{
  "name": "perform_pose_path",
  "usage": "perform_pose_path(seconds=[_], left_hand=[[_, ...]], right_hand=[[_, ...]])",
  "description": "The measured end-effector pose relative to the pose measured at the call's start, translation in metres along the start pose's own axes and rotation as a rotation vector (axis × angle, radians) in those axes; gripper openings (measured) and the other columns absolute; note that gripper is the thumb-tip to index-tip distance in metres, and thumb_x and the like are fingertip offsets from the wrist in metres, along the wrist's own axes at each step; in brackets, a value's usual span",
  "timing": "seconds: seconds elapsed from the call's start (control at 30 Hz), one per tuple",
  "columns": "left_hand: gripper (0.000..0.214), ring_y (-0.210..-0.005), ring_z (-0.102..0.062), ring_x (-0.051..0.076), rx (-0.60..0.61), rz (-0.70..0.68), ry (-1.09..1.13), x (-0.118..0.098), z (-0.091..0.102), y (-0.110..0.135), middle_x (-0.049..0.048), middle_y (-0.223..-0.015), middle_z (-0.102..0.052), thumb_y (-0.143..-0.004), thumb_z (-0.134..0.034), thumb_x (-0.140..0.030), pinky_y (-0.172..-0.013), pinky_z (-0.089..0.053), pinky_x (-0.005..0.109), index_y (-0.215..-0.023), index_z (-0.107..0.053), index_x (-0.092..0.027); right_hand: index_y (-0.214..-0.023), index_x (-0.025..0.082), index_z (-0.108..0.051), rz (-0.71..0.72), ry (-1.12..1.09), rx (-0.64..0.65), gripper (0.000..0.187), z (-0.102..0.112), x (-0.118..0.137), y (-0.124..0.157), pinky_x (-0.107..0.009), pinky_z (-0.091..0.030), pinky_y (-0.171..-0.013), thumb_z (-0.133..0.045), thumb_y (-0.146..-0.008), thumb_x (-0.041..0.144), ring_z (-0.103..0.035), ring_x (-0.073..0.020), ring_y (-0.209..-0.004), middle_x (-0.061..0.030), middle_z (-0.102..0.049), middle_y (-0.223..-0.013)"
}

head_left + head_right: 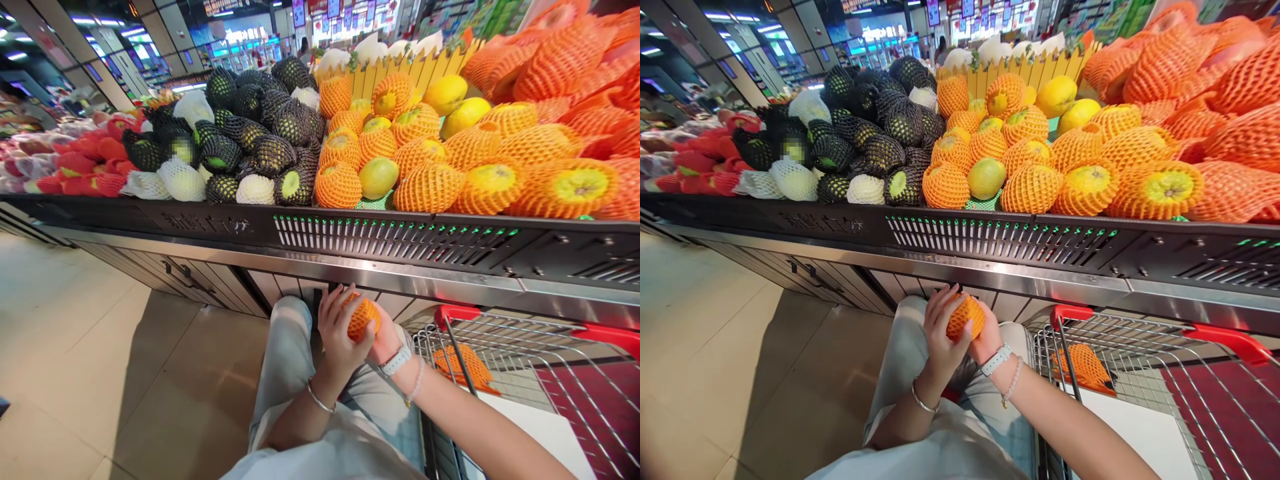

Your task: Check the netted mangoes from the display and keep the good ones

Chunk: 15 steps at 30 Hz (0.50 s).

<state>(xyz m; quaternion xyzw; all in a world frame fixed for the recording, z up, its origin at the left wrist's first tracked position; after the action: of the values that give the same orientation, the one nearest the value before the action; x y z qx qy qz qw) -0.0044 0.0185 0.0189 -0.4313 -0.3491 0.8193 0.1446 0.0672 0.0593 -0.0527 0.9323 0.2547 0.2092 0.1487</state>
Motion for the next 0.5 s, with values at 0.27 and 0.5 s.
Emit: perform_pose_path(seconds=[0.27,0.5], left_hand=[[0.040,-0.113,-0.057,0.022,-0.210,0.463,0.636,0.051,-0.006,0.006,0.0114,-0.120,-0.062,-0.093,-0.035,-0.038,-0.101,-0.042,0.041,-0.113,-0.061,-0.016],[0.035,-0.093,-0.065,0.024,-0.442,1.294,1.333,0.094,-0.025,0.019,0.0117,-0.097,-0.069,-0.082,-0.040,-0.033,-0.089,-0.050,0.039,-0.090,-0.067,-0.012]], right_hand=[[-0.107,0.019,-0.067,0.252,0.192,-0.220,0.027,-0.026,0.016,0.030,-0.019,-0.050,-0.091,-0.057,-0.085,0.031,-0.059,-0.0117,-0.111,-0.0016,-0.063,-0.124],[-0.138,0.035,-0.042,0.243,0.497,0.030,0.049,-0.037,0.024,0.035,-0.036,-0.029,-0.119,-0.044,-0.091,0.049,-0.043,-0.0134,-0.134,0.0018,-0.048,-0.142]])
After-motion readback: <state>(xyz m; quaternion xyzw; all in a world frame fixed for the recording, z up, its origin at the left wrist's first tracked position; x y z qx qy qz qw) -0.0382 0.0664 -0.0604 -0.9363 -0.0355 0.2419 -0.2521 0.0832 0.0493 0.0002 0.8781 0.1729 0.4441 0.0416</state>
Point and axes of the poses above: each hand's wrist, its own y-axis away from the middle knuckle, its own z-axis out of the back of the hand, x = y × z, the point moved 5 cm from there along -y, towards the middle knuckle
